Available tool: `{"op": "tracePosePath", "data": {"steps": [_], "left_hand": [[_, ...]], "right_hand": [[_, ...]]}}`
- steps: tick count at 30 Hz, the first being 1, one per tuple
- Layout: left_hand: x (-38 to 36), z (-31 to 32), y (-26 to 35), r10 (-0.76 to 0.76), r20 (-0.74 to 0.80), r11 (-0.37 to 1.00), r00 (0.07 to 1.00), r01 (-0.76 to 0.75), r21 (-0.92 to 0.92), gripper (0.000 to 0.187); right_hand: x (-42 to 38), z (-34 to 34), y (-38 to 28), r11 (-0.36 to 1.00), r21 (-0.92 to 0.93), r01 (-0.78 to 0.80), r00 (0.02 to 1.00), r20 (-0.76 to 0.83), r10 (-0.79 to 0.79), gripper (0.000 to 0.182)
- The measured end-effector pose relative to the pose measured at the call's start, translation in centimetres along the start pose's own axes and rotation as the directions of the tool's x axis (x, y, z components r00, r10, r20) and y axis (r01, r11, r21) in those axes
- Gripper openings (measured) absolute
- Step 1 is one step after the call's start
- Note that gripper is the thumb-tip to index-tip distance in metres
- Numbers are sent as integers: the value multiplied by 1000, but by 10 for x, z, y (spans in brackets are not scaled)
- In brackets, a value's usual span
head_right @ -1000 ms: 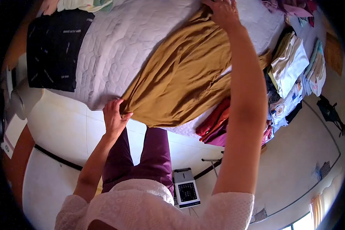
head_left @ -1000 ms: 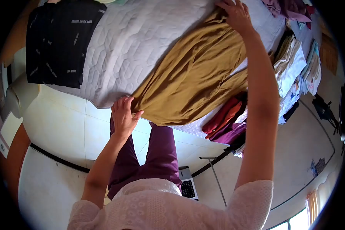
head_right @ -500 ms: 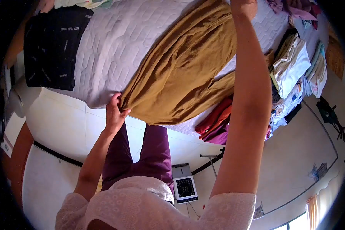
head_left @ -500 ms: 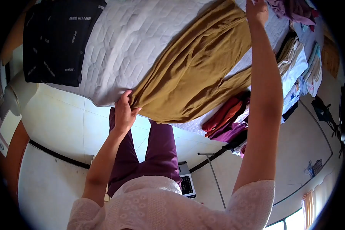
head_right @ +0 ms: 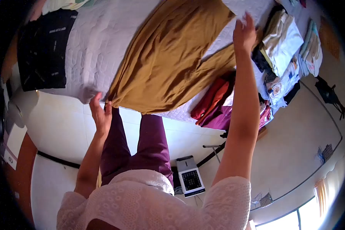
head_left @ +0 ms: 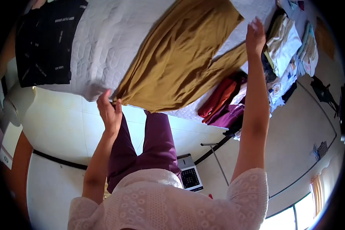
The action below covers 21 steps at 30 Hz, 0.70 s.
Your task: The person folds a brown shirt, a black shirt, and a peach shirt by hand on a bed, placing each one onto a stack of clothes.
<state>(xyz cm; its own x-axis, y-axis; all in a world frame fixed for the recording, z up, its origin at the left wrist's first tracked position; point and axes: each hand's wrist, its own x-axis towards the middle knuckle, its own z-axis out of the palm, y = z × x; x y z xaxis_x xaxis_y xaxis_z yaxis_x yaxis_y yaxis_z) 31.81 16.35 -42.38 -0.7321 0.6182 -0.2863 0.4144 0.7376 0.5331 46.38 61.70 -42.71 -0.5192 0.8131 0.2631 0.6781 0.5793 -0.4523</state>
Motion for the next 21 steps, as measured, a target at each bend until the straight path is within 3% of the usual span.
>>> {"op": "tracePosePath", "data": {"steps": [1, 3, 5, 6, 7, 9, 10, 11, 12, 14, 16, 19, 21], "left_hand": [[-6, -4, 11, -4, -23, 1000, 1000, 5, 29, 29], [-35, 13, 8, -5, 142, 986, 990, 29, -163, 22], [-57, 26, 28, -69, 478, 955, 876, 197, -222, 19], [-74, 47, 26, -133, 609, 876, 782, 380, -297, 23], [-87, 66, 26, -166, 730, 759, 663, 558, -334, 28], [-88, 80, 54, -431, 820, 393, 376, 897, -204, 39], [-86, 87, 58, -399, 865, 162, 305, 952, -261, 48], [-87, 98, 56, -399, 865, 165, 305, 952, -259, 48], [-89, 113, 51, -386, 879, -12, 280, 951, -309, 47], [-88, 123, 53, -381, 901, -315, 206, 888, -336, 41], [-86, 127, 61, -415, 889, -371, 194, 856, -360, 37], [-88, 131, 62, -469, 864, -436, 186, 801, -410, 32], [-90, 136, 61, -486, 850, -444, 203, 780, -440, 31]], "right_hand": [[-19, -15, 16, 984, -108, -141, 986, 70, 149, 33], [-52, -35, 32, 920, -111, -376, 884, 254, 392, 30], [-68, -37, 33, 884, -164, -439, 846, 258, 467, 32], [-74, -35, 32, 844, -217, -490, 804, 263, 534, 34], [-79, -33, 28, 845, -208, -493, 805, 260, 534, 34], [-86, -28, 21, 750, -482, -454, 879, -102, 466, 48], [-88, -24, 32, 751, -477, -456, 879, -105, 466, 48], [-91, -18, 47, 688, -437, -579, 799, -136, 586, 55], [-96, -15, 62, 607, -395, -690, 702, -159, 694, 63], [-99, -16, 66, 627, -370, -686, 698, -88, 711, 64], [-97, -14, 69, 649, -333, -684, 693, -16, 721, 66], [-90, -16, 68, 426, 118, -897, 440, 325, 837, 45], [-88, -20, 56, 372, 219, -902, 429, 362, 827, 39]]}}
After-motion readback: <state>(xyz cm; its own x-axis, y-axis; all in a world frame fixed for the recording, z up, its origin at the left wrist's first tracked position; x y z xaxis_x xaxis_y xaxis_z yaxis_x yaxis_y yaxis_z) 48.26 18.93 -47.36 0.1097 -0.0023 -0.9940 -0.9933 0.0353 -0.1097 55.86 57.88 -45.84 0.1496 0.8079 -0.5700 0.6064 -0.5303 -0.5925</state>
